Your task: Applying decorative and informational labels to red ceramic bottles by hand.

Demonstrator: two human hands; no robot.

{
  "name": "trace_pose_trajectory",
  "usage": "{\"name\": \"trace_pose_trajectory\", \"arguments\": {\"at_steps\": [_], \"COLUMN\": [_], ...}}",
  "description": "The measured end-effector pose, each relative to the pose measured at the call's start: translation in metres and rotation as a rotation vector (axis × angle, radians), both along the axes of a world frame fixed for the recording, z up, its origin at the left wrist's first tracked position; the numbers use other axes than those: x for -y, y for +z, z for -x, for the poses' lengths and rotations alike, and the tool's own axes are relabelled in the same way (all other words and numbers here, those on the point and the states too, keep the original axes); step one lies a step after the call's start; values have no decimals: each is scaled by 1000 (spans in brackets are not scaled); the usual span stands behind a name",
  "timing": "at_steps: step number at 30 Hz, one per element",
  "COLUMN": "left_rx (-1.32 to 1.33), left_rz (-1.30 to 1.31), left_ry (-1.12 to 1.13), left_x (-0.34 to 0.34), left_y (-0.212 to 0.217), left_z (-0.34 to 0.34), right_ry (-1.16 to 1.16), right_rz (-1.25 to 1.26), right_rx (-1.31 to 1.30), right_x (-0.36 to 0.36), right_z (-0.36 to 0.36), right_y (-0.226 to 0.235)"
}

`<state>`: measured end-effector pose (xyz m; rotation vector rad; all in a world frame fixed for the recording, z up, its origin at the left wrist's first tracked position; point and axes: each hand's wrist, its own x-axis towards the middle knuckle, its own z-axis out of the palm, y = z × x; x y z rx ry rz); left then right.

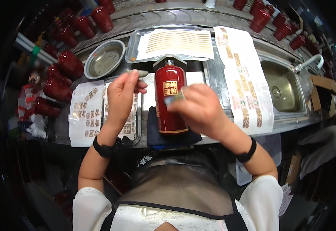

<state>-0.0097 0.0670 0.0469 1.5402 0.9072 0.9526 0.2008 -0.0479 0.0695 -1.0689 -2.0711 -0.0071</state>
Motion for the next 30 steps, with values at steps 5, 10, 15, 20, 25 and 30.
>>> {"name": "trace_pose_trajectory", "arguments": {"at_steps": [5,10,15,20,25,30], "left_rx": [-221,-426,-381,-312,-187,-189], "left_rz": [-489,-256,-121,-25,20,-164], "left_ry": [-49,-197,-143,-106,-158,-47], "left_x": [-30,-48,-59,-56,-33,69], "left_y": [6,-9,-24,-26,-2,39], "left_z": [-19,-44,-71,-80,6,190], "right_ry": [-223,-461,-401,-343,-195,231], "right_rz": [600,686,405,474,540,115], "right_rx": [-949,-785,-79,-396,-430,118], "right_x": [34,55,50,48,91,63], "right_z": [-21,-28,35,48,51,93], "right_y": [-10,-33,-50,-63,-37,-9]}}
